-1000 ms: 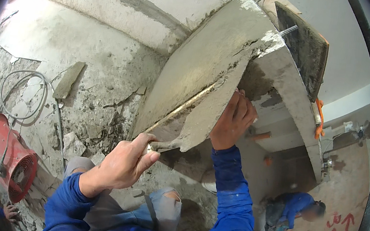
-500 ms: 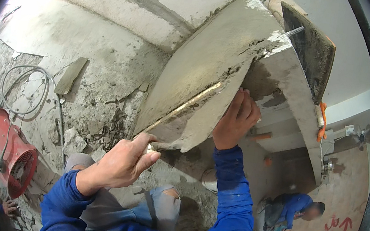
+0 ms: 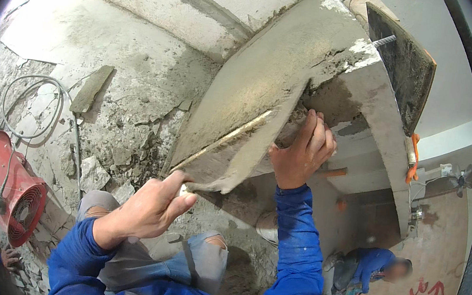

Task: The person kneels and uses a trowel to apply and smooth plaster onto a vertical wall section. They repeatedly spread and level the material, then use a sponge to wipe the surface. Another person briefly measures the wall with a tape measure.

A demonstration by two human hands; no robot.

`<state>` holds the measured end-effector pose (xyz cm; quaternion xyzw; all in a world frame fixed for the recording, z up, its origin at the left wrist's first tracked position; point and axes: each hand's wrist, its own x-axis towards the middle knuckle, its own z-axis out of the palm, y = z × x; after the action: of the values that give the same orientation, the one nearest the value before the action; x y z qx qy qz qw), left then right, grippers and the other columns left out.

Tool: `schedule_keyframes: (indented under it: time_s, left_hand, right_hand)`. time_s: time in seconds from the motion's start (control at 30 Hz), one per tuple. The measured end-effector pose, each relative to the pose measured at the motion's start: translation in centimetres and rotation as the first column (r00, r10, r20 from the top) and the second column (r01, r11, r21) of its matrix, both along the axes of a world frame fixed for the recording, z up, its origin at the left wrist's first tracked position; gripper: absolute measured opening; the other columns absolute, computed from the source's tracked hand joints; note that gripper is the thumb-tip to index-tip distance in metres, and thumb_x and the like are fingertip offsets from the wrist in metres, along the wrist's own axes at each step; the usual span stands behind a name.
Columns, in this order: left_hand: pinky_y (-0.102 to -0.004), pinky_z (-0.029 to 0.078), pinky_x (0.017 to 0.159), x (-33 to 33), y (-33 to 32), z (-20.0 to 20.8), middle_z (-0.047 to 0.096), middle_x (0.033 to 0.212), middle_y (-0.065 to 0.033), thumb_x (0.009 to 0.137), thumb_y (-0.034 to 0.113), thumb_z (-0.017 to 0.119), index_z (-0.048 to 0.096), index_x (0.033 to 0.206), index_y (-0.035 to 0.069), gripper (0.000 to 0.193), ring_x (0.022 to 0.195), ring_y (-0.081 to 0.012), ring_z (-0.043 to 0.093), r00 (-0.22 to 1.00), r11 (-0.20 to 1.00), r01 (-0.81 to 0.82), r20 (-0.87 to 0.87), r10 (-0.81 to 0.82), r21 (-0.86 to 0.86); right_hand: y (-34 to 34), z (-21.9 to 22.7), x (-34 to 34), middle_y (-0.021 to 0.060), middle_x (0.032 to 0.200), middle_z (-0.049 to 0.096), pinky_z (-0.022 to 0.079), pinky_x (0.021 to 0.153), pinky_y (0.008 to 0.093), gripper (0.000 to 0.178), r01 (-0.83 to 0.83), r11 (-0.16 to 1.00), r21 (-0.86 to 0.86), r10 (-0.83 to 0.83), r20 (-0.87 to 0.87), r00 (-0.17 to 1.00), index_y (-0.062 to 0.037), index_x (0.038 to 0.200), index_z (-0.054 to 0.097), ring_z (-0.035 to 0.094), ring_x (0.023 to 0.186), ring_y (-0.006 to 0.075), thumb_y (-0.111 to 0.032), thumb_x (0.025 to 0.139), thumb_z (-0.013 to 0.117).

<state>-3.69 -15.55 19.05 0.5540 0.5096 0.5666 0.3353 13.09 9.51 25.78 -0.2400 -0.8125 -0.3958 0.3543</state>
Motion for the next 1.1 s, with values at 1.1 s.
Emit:
schedule_keyframes:
  time_s: [1.1]
  left_hand:
    - [-0.0557,0.044,0.064,1.9,-0.1,-4.9,0.058,0.072,-0.0313,0.101,0.035,0.049,0.044,0.097,-0.003,0.039,0.077,-0.053,0.057,0.999,0.965,0.013,0.035,-0.004,-0.262]
  right_hand:
    - [0.1,0.1,0.0,0.0108,0.129,0.048,0.039,0.1,0.0491,0.108,0.029,0.999,0.035,-0.03,0.042,0.999,-0.0011,0.135,0.05,0.041,0.116,0.0303,-0.077,0.061,0.07]
